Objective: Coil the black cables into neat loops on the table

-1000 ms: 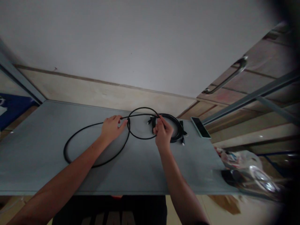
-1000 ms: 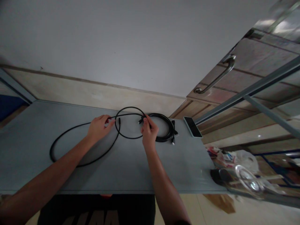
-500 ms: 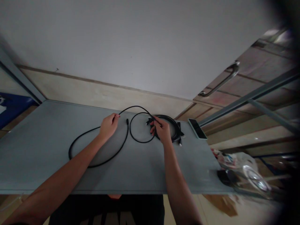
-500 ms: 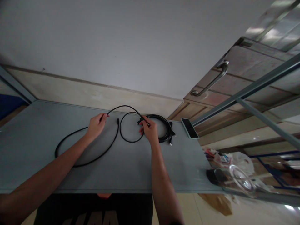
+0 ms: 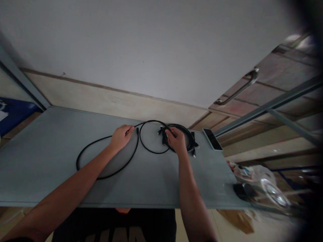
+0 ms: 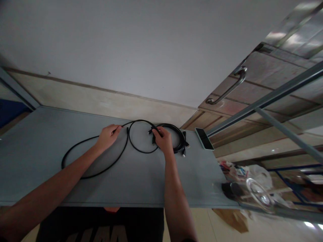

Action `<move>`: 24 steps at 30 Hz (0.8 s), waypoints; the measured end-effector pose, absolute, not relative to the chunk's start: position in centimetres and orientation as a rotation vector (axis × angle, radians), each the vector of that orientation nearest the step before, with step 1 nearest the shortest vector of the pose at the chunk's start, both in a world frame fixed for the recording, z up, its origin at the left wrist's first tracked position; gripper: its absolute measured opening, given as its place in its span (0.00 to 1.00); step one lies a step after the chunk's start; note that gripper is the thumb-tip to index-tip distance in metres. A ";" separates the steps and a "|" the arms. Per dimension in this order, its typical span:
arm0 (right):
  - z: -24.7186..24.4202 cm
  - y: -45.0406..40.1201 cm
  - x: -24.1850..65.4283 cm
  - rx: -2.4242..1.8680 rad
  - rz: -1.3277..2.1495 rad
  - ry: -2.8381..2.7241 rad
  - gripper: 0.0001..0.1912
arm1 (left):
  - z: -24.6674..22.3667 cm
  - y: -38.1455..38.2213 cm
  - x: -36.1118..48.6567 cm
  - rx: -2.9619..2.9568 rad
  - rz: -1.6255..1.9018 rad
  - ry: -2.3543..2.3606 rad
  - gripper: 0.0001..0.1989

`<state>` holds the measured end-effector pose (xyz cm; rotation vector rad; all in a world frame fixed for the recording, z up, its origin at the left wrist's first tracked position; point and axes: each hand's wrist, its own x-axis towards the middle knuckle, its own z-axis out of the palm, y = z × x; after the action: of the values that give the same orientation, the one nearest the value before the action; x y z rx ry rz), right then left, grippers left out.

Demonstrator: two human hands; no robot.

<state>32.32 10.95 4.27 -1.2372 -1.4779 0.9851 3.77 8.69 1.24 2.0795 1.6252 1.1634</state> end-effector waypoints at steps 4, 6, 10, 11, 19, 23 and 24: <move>4.9 10.0 32.3 -1.079 1.276 -1.479 0.19 | 1.5 8.4 4.1 1.957 1.238 1.492 0.20; 5.0 9.8 32.2 -1.056 1.328 -1.488 0.21 | 1.7 8.0 4.6 1.871 1.257 1.402 0.20; 4.6 10.0 31.5 -1.141 1.183 -1.591 0.22 | 2.3 6.7 5.9 1.786 1.255 1.228 0.22; 4.4 10.1 31.3 -1.174 1.085 -1.614 0.22 | 2.4 6.4 6.2 1.797 1.233 1.212 0.22; 3.1 9.7 29.9 -1.156 0.530 -1.671 0.18 | 2.9 5.6 6.0 1.836 1.330 1.338 0.22; 2.5 8.8 29.1 -1.107 0.470 -1.710 0.24 | 2.9 6.3 5.3 1.767 1.377 1.499 0.24; 2.5 8.7 28.9 -1.099 0.494 -1.723 0.24 | 2.8 6.4 5.1 1.744 1.374 1.543 0.25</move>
<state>28.95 8.67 2.49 -1.0988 -1.7229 0.4945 5.08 6.40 2.81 1.7438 1.5433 1.3736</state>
